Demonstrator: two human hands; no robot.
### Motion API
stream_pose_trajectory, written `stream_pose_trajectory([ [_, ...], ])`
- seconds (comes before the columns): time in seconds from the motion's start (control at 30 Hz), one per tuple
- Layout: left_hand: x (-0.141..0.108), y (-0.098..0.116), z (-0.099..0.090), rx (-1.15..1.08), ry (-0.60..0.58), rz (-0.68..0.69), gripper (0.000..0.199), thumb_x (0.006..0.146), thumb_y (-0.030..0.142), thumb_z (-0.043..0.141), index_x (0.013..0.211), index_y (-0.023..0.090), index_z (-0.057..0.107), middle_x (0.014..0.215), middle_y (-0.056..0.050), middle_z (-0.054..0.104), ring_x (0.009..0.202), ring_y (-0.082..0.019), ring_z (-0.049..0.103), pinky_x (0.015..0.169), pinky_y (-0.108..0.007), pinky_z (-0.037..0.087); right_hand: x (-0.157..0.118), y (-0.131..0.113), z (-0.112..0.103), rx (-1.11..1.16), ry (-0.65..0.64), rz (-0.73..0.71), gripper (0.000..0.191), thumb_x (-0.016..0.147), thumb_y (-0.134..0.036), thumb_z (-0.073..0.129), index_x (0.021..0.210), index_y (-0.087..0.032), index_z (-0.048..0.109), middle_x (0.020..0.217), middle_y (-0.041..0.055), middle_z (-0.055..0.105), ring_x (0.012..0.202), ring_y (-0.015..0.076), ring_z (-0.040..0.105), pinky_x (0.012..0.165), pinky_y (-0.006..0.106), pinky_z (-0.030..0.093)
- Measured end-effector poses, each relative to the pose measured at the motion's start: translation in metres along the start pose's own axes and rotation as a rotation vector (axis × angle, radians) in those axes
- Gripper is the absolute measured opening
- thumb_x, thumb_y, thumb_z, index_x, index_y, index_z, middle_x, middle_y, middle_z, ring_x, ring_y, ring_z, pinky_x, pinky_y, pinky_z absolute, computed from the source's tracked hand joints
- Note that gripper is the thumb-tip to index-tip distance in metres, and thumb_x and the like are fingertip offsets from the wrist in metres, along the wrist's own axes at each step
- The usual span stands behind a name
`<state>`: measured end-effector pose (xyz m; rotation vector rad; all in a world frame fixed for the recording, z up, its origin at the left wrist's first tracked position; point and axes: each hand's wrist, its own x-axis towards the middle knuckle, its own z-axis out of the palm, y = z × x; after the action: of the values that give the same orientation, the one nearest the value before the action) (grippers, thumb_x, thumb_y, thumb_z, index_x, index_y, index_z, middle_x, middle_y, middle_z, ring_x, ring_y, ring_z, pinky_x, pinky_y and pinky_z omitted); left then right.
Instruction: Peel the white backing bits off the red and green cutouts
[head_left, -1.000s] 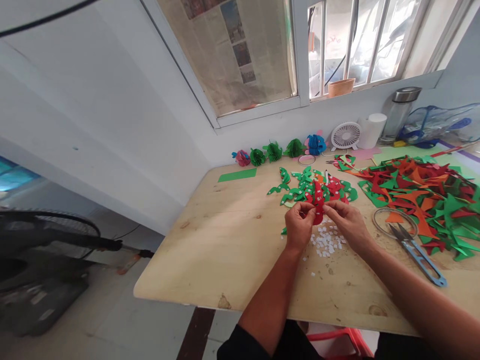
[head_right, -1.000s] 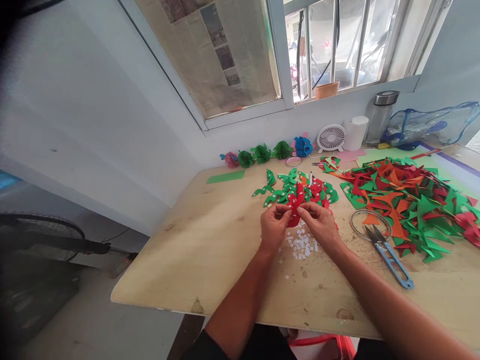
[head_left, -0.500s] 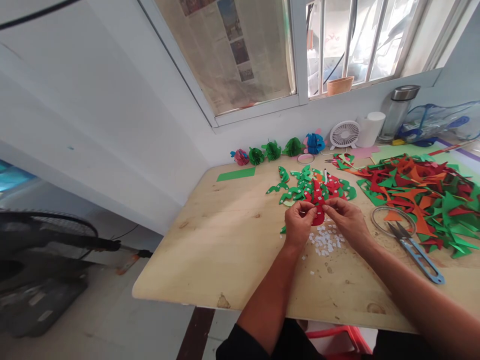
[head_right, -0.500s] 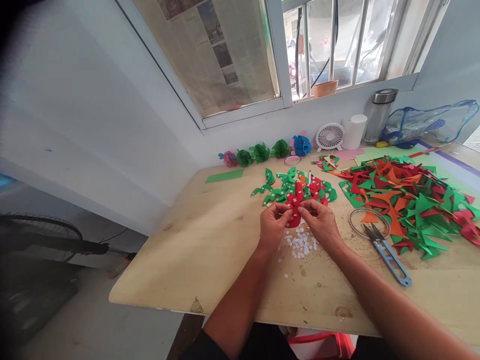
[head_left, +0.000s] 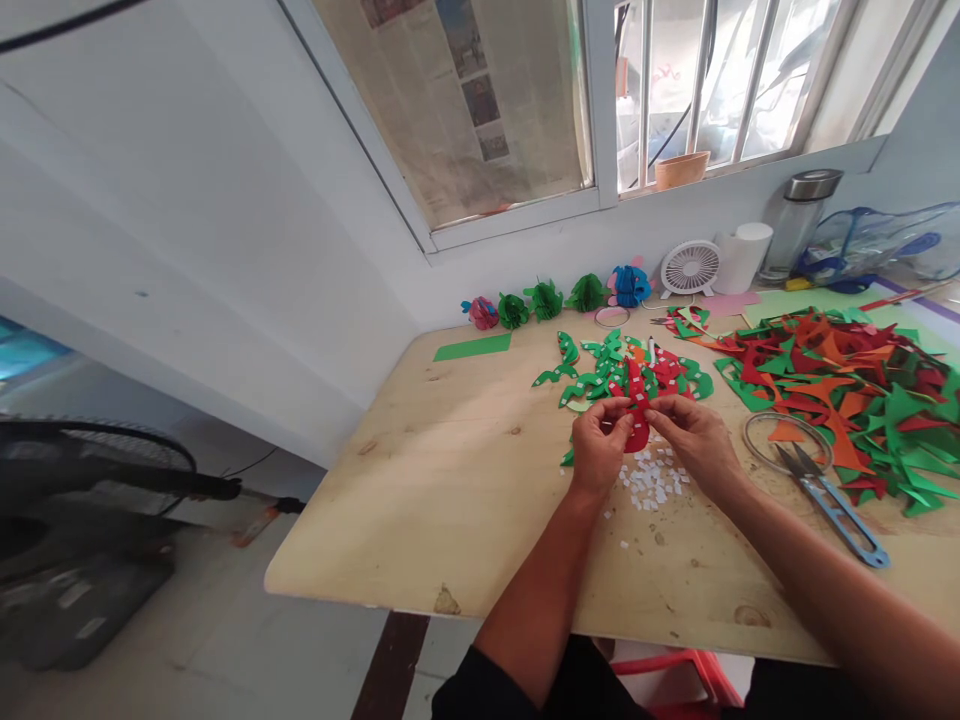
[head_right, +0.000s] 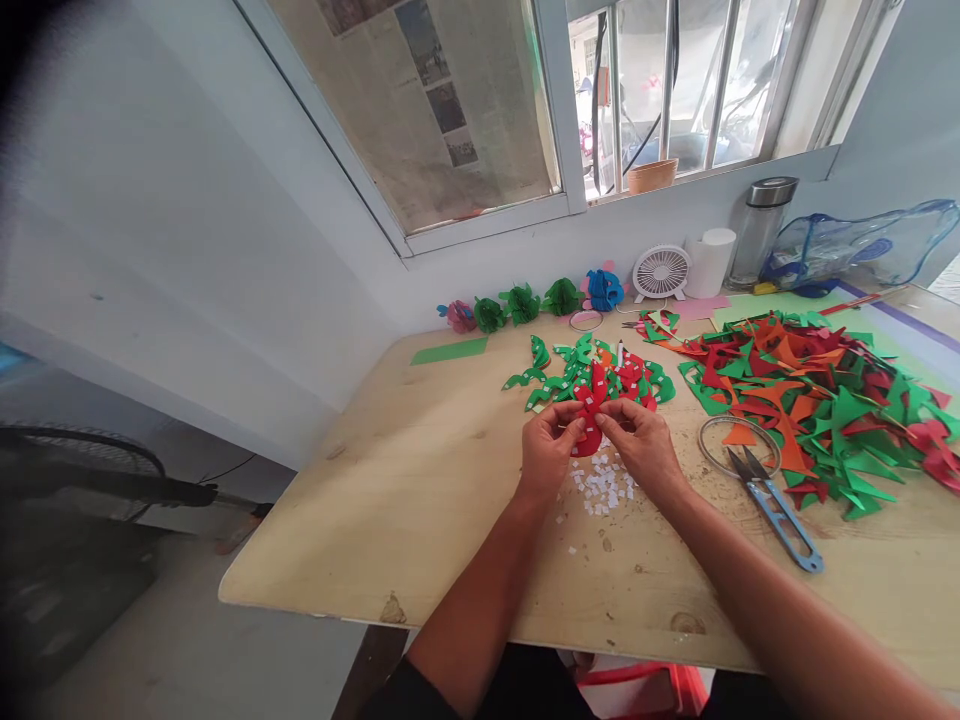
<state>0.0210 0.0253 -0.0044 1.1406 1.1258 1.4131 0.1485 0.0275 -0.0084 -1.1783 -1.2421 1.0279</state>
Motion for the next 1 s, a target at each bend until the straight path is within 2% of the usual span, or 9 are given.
stream_pose_trajectory([
  [0.4, -0.002, 0.001, 0.0, 0.063, -0.032, 0.054, 0.023, 0.069, 0.024, 0.063, 0.09, 0.015, 0.068, 0.07, -0.003, 0.063, 0.057, -0.009, 0.054, 0.056, -0.02, 0.049, 0.002, 0.003, -0.002, 0.032, -0.016, -0.034, 0.028, 0.068, -0.044, 0.067, 0.079, -0.019, 0.06, 0.068, 0.001, 0.06, 0.06, 0.0144, 0.053, 0.055, 0.026, 0.043],
  [0.83, -0.003, 0.0, -0.001, 0.142, -0.062, 0.102, 0.024, 0.071, 0.021, 0.06, 0.093, 0.017, 0.068, 0.081, -0.005, 0.067, 0.069, -0.013, 0.059, 0.064, -0.023, 0.049, -0.001, -0.008, 0.0, 0.042, 0.012, -0.045, 0.027, 0.071, -0.044, 0.065, 0.08, -0.019, 0.058, 0.068, 0.0003, 0.06, 0.062, 0.0142, 0.055, 0.057, 0.026, 0.044],
  [1.0, -0.003, 0.0, -0.002, 0.197, -0.073, 0.149, 0.023, 0.073, 0.021, 0.059, 0.094, 0.017, 0.068, 0.081, -0.005, 0.067, 0.069, -0.013, 0.059, 0.063, -0.024, 0.049, 0.0, -0.005, -0.002, 0.017, 0.011, -0.044, 0.03, 0.071, -0.043, 0.065, 0.088, -0.019, 0.057, 0.069, 0.0008, 0.062, 0.063, 0.015, 0.057, 0.056, 0.027, 0.045],
])
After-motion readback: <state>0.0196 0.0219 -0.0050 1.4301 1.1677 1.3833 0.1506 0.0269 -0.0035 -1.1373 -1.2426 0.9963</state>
